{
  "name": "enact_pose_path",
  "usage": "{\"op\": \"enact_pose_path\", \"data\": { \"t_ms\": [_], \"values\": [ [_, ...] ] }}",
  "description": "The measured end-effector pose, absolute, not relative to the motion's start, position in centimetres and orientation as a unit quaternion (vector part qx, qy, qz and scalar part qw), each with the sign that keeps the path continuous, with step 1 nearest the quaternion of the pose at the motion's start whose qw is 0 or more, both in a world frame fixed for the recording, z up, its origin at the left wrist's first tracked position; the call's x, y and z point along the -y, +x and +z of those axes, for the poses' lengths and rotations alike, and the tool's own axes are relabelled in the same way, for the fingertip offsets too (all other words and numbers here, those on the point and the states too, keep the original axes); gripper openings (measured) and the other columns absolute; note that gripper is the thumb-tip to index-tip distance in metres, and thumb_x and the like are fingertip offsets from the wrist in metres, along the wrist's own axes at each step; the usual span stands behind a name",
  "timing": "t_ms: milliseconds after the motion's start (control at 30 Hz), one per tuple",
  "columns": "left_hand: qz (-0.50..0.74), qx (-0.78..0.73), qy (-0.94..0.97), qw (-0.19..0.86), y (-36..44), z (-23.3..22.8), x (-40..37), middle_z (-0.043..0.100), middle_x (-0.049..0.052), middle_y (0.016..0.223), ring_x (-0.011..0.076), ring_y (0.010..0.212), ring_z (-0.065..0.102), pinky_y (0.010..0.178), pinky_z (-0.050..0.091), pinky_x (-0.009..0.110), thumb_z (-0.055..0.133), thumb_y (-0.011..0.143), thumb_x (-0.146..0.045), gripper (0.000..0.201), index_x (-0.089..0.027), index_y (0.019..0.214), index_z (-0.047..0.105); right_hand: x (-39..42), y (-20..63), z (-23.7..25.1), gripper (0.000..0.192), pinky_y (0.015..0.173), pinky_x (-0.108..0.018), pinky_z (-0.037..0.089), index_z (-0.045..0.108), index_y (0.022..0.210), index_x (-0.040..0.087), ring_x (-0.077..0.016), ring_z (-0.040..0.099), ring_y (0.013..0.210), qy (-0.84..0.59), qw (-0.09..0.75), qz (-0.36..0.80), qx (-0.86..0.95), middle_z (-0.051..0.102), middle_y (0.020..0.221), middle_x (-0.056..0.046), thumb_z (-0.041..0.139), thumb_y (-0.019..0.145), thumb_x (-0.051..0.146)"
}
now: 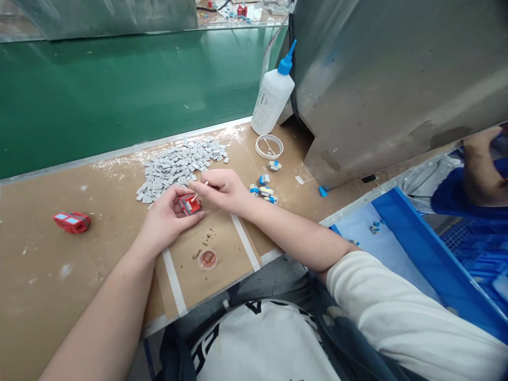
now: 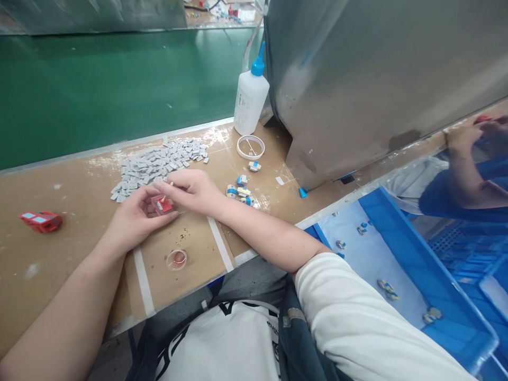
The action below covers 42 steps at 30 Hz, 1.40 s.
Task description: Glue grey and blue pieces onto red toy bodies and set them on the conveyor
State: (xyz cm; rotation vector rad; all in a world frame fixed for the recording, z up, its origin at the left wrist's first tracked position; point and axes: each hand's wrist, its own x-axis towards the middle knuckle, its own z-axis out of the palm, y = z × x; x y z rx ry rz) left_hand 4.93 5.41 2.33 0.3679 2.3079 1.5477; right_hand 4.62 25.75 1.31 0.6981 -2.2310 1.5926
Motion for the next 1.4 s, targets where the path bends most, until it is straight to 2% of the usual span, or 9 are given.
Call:
{"op": "enact_pose_path", "data": {
  "t_ms": [233, 467, 667, 933, 1167, 1400],
  "values": [
    [0.518, -0.831, 0.134, 0.153, 5.01, 3.06, -5.77, 0.075, 0.002, 0.100, 0.0229, 0.088, 0.075, 0.082, 0.067, 0.037, 0.091, 0.071, -0.044, 0.046, -0.023, 0.102, 0.065, -25.79, 4.51, 0.94, 0.058, 0.066, -0.027, 0.028, 0.029, 0.070, 0.023, -0.0095, 0.034, 0.066, 0.248, 0.135, 0.531, 0.799, 0.033, 0.066, 0.006, 0.049, 0.113, 0.056],
    [0.534, -0.819, 0.124, 0.169, 5.13, 2.91, -5.73, 0.075, 0.001, 0.097, 0.0232, 0.088, 0.076, 0.085, 0.067, 0.039, 0.092, 0.071, -0.045, 0.050, -0.024, 0.105, 0.064, -25.87, 4.45, 0.96, 0.057, 0.066, -0.028, 0.027, 0.025, 0.069, 0.023, -0.0098, 0.033, 0.066, 0.234, 0.152, 0.509, 0.815, 0.029, 0.065, 0.007, 0.049, 0.112, 0.051],
    [0.528, -0.825, 0.125, 0.159, 5.09, 3.09, -5.83, 0.075, 0.002, 0.098, 0.0235, 0.088, 0.075, 0.081, 0.066, 0.038, 0.093, 0.071, -0.045, 0.048, -0.023, 0.103, 0.064, -26.01, 4.88, 1.35, 0.052, 0.066, -0.027, 0.027, 0.032, 0.068, 0.022, -0.0096, 0.036, 0.065, 0.258, 0.108, 0.488, 0.826, 0.035, 0.064, 0.006, 0.049, 0.112, 0.045],
    [0.518, -0.832, 0.124, 0.155, 5.19, 3.42, -5.84, 0.072, 0.000, 0.088, 0.0233, 0.081, 0.072, 0.074, 0.065, 0.036, 0.094, 0.071, -0.049, 0.048, -0.025, 0.094, 0.060, -25.52, 5.11, 1.61, 0.061, 0.066, -0.027, 0.030, 0.034, 0.067, 0.022, -0.0100, 0.037, 0.066, 0.281, 0.088, 0.529, 0.796, 0.035, 0.064, 0.005, 0.042, 0.114, 0.060],
    [0.515, -0.833, 0.125, 0.159, 5.10, 3.07, -5.76, 0.074, 0.003, 0.099, 0.0254, 0.091, 0.074, 0.082, 0.066, 0.038, 0.094, 0.071, -0.049, 0.051, -0.024, 0.103, 0.064, -25.49, 4.64, 1.08, 0.058, 0.067, -0.027, 0.029, 0.029, 0.069, 0.023, -0.0098, 0.036, 0.067, 0.244, 0.125, 0.544, 0.793, 0.034, 0.065, 0.006, 0.047, 0.113, 0.056],
    [0.528, -0.825, 0.117, 0.163, 5.08, 2.94, -5.83, 0.075, 0.003, 0.099, 0.0259, 0.090, 0.075, 0.083, 0.066, 0.040, 0.094, 0.069, -0.048, 0.052, -0.024, 0.102, 0.063, -25.41, 4.68, 1.05, 0.059, 0.067, -0.027, 0.029, 0.030, 0.068, 0.023, -0.0094, 0.035, 0.066, 0.232, 0.119, 0.564, 0.784, 0.031, 0.065, 0.007, 0.050, 0.112, 0.056]
  ]
}}
